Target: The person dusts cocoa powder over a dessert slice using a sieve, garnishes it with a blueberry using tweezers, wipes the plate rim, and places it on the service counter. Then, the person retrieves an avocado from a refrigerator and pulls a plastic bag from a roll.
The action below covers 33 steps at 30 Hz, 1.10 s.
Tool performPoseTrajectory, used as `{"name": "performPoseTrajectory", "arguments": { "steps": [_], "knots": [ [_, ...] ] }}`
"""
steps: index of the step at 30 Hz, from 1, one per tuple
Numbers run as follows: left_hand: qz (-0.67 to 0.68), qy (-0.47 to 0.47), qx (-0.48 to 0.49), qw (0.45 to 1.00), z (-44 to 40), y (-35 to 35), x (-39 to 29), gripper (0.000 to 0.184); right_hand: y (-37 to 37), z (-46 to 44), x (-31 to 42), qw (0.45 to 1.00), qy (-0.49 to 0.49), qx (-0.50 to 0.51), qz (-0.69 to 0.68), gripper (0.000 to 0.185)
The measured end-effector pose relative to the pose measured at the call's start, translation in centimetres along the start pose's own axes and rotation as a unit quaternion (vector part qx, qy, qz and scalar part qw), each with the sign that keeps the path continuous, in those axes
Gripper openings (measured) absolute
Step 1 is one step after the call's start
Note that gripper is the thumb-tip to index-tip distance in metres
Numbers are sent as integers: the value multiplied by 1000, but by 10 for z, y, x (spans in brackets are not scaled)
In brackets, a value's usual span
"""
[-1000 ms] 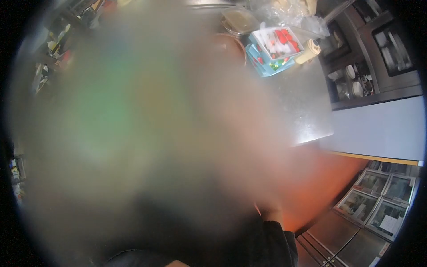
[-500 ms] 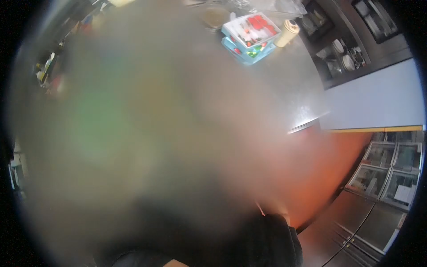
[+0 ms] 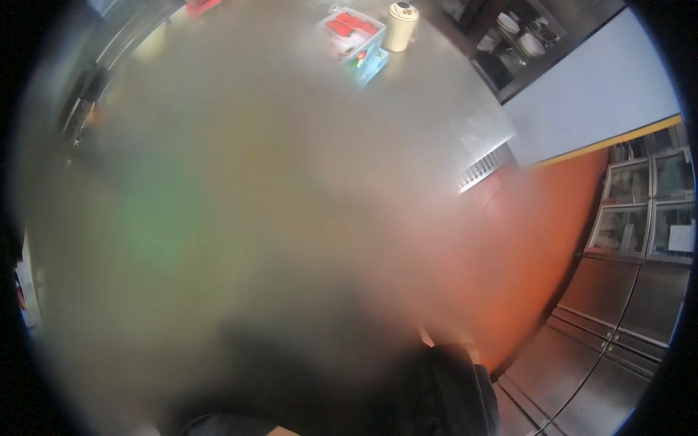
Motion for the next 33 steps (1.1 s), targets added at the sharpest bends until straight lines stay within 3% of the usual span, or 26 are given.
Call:
{"name": "performPoseTrajectory", "arguments": {
  "steps": [10, 11, 13, 15, 33],
  "knots": [
    [-42, 112, 8, 993, 11, 10, -21, 44, -3, 2, 7, 1000, 17, 11, -1, 9],
    [1, -17, 25, 1000, 8, 6, -38, 44, -3, 1, 8, 1000, 17, 11, 2, 9],
    [44, -145, 39, 988, 8, 7, -34, 44, -2, -1, 8, 1000, 16, 11, 5, 9],
    [-61, 177, -19, 982, 13, 13, -8, 44, -2, -4, 7, 1000, 7, 15, 13, 10],
    [-98, 217, -28, 971, 23, 5, 6, 47, 5, -11, -1, 998, 3, 22, 56, 7]
  ]
}}
Point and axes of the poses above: each hand's wrist, its own z-axis away from the middle knuckle, its own y-axis out of the palm, x = y × z, the point moved 1 cm from there along -z, towards the middle knuckle, and after that the axes turned 6 degrees about -x, right-handed, at the moved point
